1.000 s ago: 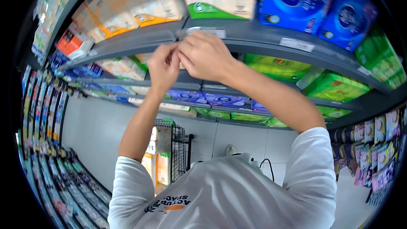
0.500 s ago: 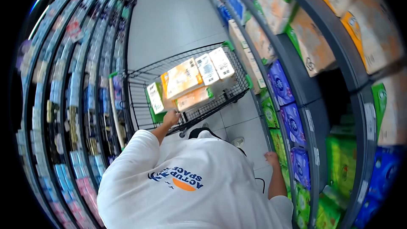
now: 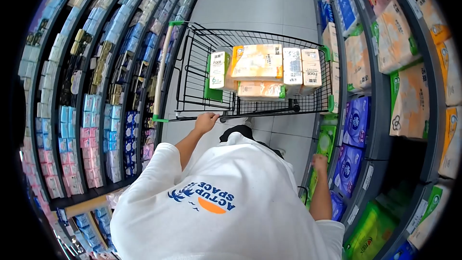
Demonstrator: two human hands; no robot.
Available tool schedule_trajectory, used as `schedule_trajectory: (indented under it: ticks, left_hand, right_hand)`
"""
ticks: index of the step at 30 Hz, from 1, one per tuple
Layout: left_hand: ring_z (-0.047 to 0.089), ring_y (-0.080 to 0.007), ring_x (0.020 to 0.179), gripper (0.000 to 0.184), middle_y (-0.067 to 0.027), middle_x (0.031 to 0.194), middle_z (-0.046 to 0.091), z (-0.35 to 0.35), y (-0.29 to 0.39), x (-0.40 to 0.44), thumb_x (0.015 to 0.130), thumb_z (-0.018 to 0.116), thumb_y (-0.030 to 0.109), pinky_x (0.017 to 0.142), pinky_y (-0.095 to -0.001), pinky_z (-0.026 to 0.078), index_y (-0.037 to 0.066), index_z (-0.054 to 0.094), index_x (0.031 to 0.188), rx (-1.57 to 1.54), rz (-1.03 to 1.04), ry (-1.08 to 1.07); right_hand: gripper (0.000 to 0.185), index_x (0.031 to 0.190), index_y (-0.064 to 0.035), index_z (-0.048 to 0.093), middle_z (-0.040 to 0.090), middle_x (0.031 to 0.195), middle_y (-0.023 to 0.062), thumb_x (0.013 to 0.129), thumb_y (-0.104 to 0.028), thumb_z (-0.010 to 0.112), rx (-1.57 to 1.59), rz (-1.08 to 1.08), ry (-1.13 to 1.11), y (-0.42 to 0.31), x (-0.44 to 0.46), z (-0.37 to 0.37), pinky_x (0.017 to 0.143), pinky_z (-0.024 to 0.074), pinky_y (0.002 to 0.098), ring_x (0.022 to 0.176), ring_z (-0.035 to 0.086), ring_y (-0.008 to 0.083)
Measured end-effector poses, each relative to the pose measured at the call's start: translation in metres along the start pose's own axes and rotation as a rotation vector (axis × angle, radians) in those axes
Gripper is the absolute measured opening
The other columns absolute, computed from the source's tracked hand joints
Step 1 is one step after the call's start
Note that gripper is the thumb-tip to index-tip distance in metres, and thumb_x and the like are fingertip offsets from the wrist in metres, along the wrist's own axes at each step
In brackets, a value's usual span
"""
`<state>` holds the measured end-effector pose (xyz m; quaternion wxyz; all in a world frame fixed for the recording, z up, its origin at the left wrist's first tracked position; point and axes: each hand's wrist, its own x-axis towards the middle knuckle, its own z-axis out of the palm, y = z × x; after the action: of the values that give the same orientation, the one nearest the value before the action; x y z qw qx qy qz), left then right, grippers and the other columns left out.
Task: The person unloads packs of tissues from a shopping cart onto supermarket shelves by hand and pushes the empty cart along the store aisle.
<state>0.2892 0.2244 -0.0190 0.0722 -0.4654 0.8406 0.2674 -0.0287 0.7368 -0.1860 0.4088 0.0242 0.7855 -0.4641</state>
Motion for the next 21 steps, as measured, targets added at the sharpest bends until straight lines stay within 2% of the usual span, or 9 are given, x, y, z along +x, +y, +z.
schedule_trajectory:
  ticks: [4,7,9,12,16,18,19,20,21]
  left_hand:
    - [0.065,-0.0361,0.084,0.034,-0.0186,0.084,0.068,-0.004,0.001,0.003,0.086,0.057,0.04,0.08,-0.045,0.05,0.01,0.073,0.087,-0.011,-0.104,-0.015]
    - [0.066,-0.0362,0.08,0.033,-0.0193,0.08,0.068,-0.001,-0.002,0.016,0.083,0.06,0.036,0.076,-0.0437,0.051,0.005,0.073,0.085,0.013,-0.085,-0.01]
    - [0.066,-0.036,0.081,0.033,-0.0199,0.081,0.068,-0.001,0.001,0.027,0.079,0.063,0.035,0.078,-0.0432,0.051,0.004,0.073,0.085,0.038,-0.226,-0.01]
    - [0.066,-0.0344,0.087,0.035,-0.0204,0.089,0.068,0.006,-0.01,0.053,0.076,0.066,0.035,0.082,-0.042,0.051,0.003,0.071,0.091,-0.114,-0.141,0.013]
    - [0.062,-0.0346,0.101,0.05,-0.0216,0.105,0.065,0.012,-0.032,0.101,0.073,0.071,0.035,0.087,-0.0411,0.048,0.003,0.064,0.111,-0.151,-0.122,0.033]
    - [0.06,-0.0378,0.103,0.054,-0.0247,0.11,0.063,-0.006,-0.024,0.114,0.071,0.067,0.028,0.09,-0.0432,0.046,-0.001,0.059,0.115,-0.259,-0.012,-0.005]
    - [0.059,-0.039,0.104,0.055,-0.025,0.109,0.062,0.009,-0.038,0.131,0.072,0.067,0.028,0.09,-0.0433,0.046,-0.002,0.057,0.117,-0.167,-0.028,0.111]
    - [0.058,-0.0404,0.105,0.053,-0.0247,0.107,0.063,0.007,-0.038,0.138,0.072,0.068,0.029,0.09,-0.0431,0.046,-0.002,0.058,0.115,-0.232,0.016,0.171]
    - [0.058,-0.0406,0.104,0.053,-0.0236,0.107,0.063,0.008,-0.041,0.148,0.072,0.07,0.029,0.089,-0.043,0.046,-0.001,0.058,0.114,-0.173,0.01,0.192]
  right_hand:
    - [0.023,0.101,-0.0021,0.063,0.065,0.083,0.0077,0.09,-0.022,0.059,-0.099,-0.066,0.075,-0.154,0.011,0.021,0.053,0.0456,0.0282,0.066,0.063,0.0167]
    - [0.027,0.104,-0.0037,0.063,0.066,0.09,0.0077,0.089,-0.026,0.06,-0.028,-0.191,0.062,-0.193,0.011,0.046,0.054,0.0459,0.0288,0.071,0.063,0.0159]
    - [0.028,0.105,-0.0042,0.063,0.067,0.089,0.0075,0.089,-0.027,0.061,-0.015,-0.192,0.057,-0.193,0.001,0.067,0.054,0.046,0.0285,0.069,0.063,0.0156]
    - [0.026,0.104,-0.0063,0.063,0.066,0.082,0.006,0.089,-0.027,0.061,-0.013,-0.157,0.008,-0.152,-0.012,0.085,0.05,0.0457,0.0275,0.063,0.062,0.0143]
    - [0.017,0.097,-0.0054,0.063,0.065,0.077,0.0077,0.087,-0.016,0.055,-0.048,0.252,0.0,-0.046,-0.048,0.103,0.045,0.0469,0.0309,0.059,0.062,0.0179]
    - [0.022,0.093,-0.0002,0.063,0.064,0.075,0.0121,0.085,-0.021,0.059,-0.36,0.348,-0.277,-0.004,-0.067,0.092,0.048,0.0496,0.0355,0.06,0.064,0.0228]
    - [0.023,0.092,-0.0002,0.063,0.064,0.075,0.0132,0.084,-0.022,0.062,-0.109,0.611,0.03,-0.014,-0.096,0.106,0.049,0.0491,0.0361,0.06,0.064,0.0239]
    - [0.026,0.094,0.0006,0.063,0.065,0.079,0.0133,0.083,-0.023,0.065,-0.049,0.573,0.045,0.019,-0.098,0.104,0.05,0.0485,0.0364,0.062,0.065,0.0234]
    - [0.029,0.097,0.0003,0.064,0.067,0.084,0.0126,0.084,-0.025,0.064,-0.286,0.463,-0.004,0.034,-0.107,0.101,0.053,0.0494,0.0361,0.066,0.065,0.0213]
